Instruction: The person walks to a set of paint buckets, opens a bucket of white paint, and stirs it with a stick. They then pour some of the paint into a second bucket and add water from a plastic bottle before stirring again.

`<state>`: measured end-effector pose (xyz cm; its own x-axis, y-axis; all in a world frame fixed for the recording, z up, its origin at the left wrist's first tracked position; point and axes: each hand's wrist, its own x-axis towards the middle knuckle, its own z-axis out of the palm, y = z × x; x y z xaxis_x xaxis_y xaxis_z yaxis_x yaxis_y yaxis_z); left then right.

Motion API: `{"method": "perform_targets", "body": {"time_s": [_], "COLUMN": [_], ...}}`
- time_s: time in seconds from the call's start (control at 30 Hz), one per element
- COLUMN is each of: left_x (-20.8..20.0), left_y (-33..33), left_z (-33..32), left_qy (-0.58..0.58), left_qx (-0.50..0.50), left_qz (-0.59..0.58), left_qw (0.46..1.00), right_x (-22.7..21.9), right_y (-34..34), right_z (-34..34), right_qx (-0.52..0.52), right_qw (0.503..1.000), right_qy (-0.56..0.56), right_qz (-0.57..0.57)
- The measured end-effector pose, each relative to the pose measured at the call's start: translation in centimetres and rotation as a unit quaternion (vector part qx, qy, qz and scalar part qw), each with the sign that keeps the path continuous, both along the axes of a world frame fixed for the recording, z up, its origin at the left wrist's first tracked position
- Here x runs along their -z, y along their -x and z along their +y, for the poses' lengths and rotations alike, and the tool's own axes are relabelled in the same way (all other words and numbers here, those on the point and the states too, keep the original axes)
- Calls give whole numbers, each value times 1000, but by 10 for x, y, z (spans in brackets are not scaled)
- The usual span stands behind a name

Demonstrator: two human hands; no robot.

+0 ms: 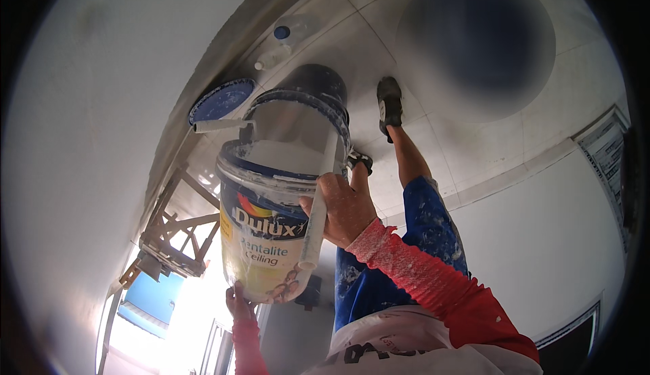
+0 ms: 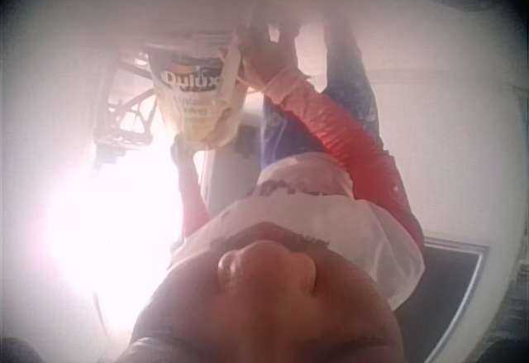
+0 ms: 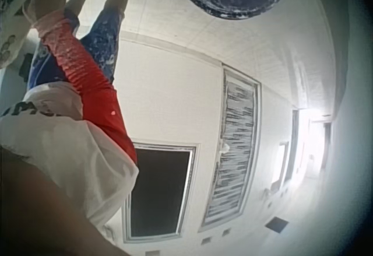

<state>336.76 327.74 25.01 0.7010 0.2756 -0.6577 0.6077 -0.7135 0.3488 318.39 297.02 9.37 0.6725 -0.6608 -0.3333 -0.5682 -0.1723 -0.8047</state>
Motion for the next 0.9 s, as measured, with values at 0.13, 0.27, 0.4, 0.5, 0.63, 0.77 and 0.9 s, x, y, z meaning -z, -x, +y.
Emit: {"method": "perform_targets", "body": {"time_s": [0.13,0.27,0.4,0.5,0.63,0.77,0.9], "left_x": [1,3,2,3,3,3,0], "left_y": [-6,-10,-14,-12,-15,-13,-12], "left_z": [9,8,10,7,12,7,-2], "left_qy": [3,-4,-11,-3,-5,-10,-11], "left_qx": [9,17,24,29,30,26,27], "left_qz": [0,-2,3,2,2,-2,9], "left_qw": [1000,1000,1000,1000,1000,1000,1000], "right_x": [0,1,1,2,0,-1,-3], "right_y": [1,1,0,2,3,2,1], "right_z": [0,3,5,7,6,5,2], "right_qx": [-19,-15,1,-2,-13,-3,-20], "right_qw": [1000,1000,1000,1000,1000,1000,999], "right_qy": [15,20,17,11,0,-6,-15], "right_qz": [5,9,-1,3,16,22,39]}}
